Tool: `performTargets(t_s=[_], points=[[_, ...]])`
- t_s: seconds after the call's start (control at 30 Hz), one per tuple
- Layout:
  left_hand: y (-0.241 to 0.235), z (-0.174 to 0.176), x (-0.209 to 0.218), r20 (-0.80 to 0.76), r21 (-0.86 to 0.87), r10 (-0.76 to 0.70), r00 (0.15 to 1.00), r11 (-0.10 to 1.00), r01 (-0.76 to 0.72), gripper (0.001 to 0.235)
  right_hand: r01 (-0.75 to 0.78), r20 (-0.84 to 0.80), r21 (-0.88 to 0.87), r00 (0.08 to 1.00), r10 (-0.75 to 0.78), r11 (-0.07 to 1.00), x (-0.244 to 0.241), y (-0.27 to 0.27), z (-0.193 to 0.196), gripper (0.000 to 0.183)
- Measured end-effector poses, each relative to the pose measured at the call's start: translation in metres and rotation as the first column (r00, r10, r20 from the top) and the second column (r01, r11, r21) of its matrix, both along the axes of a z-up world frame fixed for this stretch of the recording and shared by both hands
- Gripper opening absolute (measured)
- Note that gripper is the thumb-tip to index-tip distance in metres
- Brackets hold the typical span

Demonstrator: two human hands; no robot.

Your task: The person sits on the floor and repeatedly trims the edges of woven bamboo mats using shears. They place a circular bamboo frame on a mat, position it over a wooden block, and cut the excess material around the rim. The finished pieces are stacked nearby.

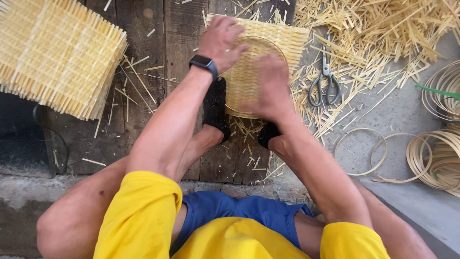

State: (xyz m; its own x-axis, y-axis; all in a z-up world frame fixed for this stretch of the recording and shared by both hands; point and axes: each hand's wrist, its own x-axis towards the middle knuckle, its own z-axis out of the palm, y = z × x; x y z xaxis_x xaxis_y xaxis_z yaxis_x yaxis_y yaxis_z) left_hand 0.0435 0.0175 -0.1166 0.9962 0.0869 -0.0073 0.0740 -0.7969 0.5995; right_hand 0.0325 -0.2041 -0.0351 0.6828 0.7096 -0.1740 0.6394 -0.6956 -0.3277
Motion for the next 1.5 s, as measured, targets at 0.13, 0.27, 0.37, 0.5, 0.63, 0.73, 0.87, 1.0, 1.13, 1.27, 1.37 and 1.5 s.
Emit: performTargets(t_s=[0.13, 0.27, 0.37, 0.5, 0.63, 0.73, 0.87, 1.0, 1.13, 1.27, 1.37, 1.5], points=[[-0.018, -0.023, 0.032, 0.225, 0.038, -0.108, 0.968, 0.994, 0.102, 0.042, -0.077, 0.077, -0.236, 0.992, 0.098, 0.969, -0.039, 0.036, -0.028, 0.131], [-0.023, -0.043, 0.035, -0.059, -0.261, -0.01, 0.998, 0.965, -0.006, 0.04, -0.119, 0.157, -0.183, 0.976, 0.149, 0.976, -0.039, 0.035, -0.052, 0.129], [-0.025, -0.038, 0.036, -0.057, -0.273, 0.007, 0.998, 0.962, -0.023, 0.034, -0.127, 0.172, -0.214, 0.971, 0.166, 0.968, -0.04, 0.025, -0.052, 0.124], [-0.018, -0.021, 0.036, 0.186, -0.186, -0.063, 0.981, 0.978, 0.098, 0.025, -0.105, -0.033, -0.016, 0.994, 0.105, 0.994, -0.008, 0.013, -0.044, 0.101], [-0.021, -0.009, 0.044, -0.065, -0.299, -0.077, 0.995, 0.953, 0.054, 0.031, 0.24, 0.269, 0.048, 0.932, -0.244, 0.969, 0.072, 0.001, -0.053, 0.057], [-0.02, -0.012, 0.056, -0.218, -0.296, -0.017, 0.976, 0.954, -0.05, 0.032, 0.484, -0.335, -0.084, 0.81, -0.482, 0.871, 0.108, 0.011, -0.078, 0.058], [-0.024, -0.039, 0.073, -0.303, -0.343, 0.039, 0.952, 0.928, -0.147, 0.036, 0.566, -0.634, -0.001, 0.637, -0.438, 0.824, 0.127, -0.001, -0.106, 0.071], [-0.015, -0.069, 0.063, -0.387, -0.458, 0.043, 0.921, 0.858, -0.233, 0.041, 0.61, -0.738, -0.116, 0.476, -0.479, 0.784, 0.121, -0.005, -0.116, 0.075], [-0.011, -0.079, 0.068, -0.41, -0.486, 0.089, 0.908, 0.821, -0.3, 0.045, 0.664, -0.657, -0.1, 0.515, -0.55, 0.741, 0.114, -0.006, -0.099, 0.075], [-0.013, -0.052, 0.063, -0.438, -0.373, 0.046, 0.898, 0.9, -0.228, 0.056, 0.466, -0.314, 0.022, 0.843, -0.437, 0.884, 0.102, -0.041, -0.044, 0.059], [-0.024, -0.003, 0.05, -0.43, -0.325, -0.08, 0.899, 0.943, -0.072, 0.058, 0.223, -0.312, -0.269, 0.9, -0.304, 0.937, 0.112, -0.112, 0.026, 0.051], [-0.038, 0.07, 0.024, -0.346, -0.12, -0.109, 0.932, 0.99, 0.071, 0.05, 0.149, -0.054, -0.519, 0.977, -0.207, 0.842, 0.099, -0.217, 0.1, 0.045]])
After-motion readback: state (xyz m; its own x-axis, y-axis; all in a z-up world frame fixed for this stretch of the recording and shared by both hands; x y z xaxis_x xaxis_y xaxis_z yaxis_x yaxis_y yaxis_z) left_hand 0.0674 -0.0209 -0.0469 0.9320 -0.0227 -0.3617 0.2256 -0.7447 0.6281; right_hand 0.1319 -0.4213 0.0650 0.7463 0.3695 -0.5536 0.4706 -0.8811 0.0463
